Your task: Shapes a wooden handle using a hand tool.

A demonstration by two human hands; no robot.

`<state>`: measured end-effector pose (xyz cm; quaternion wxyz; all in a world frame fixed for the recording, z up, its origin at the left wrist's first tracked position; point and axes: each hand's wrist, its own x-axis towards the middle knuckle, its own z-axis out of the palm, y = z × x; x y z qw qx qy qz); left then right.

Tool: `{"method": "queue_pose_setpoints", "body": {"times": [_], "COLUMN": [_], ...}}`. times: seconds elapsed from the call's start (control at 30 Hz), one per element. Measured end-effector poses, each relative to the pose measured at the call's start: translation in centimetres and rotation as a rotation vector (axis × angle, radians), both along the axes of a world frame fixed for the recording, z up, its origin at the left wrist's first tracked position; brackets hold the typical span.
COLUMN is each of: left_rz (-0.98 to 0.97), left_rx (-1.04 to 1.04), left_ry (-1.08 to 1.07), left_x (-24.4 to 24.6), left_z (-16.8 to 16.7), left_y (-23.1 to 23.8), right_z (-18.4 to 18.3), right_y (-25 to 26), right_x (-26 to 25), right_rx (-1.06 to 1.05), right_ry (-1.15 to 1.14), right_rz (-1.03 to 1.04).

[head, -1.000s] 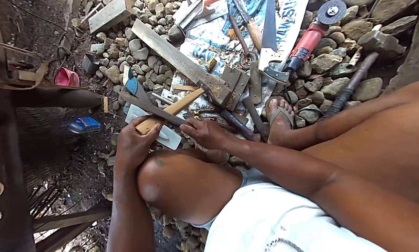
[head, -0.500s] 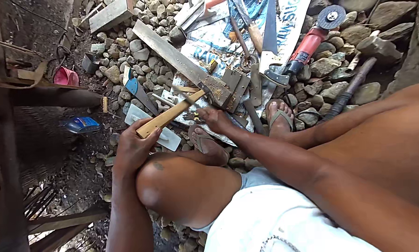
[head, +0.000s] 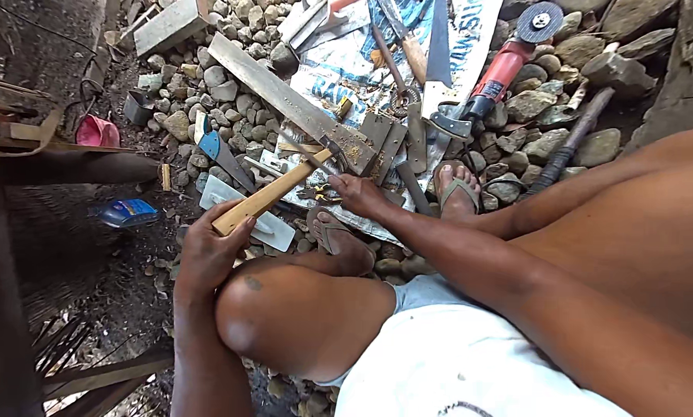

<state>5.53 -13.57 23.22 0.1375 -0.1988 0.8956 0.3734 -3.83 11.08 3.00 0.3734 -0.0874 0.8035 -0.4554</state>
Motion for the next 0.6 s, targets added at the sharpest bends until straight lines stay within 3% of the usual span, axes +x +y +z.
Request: {"method": "queue_pose_setpoints", "body": {"times": [0.1,0.27,0.43,0.6], "left_rz": [-0.034,-0.025,-0.016,-0.006], "left_rx": [-0.024,-0.036,-0.014,-0.017], "left_ry": [0.012,-0.014,-0.014,-0.016], "left_x": [0.2,0.5,0.6,0.4], "left_z": [0.1,-0.1,-0.2,0.0], "left_y": [-0.1,-0.5,-0.4,-0.5], "right_z": [2.7,0.8,2.9,-1.1], "right_y": [-1.3,-0.8,-2.0,-0.6], "right_x": [1.4,0.2,1.6,-0.4], "right_rx": [-0.118,-0.014,-0.061,0.029], "right_ry": [0.127,0.06,0.177,-0.003], "right_rz": [0.059,0.038,0.111,-0.038]}}
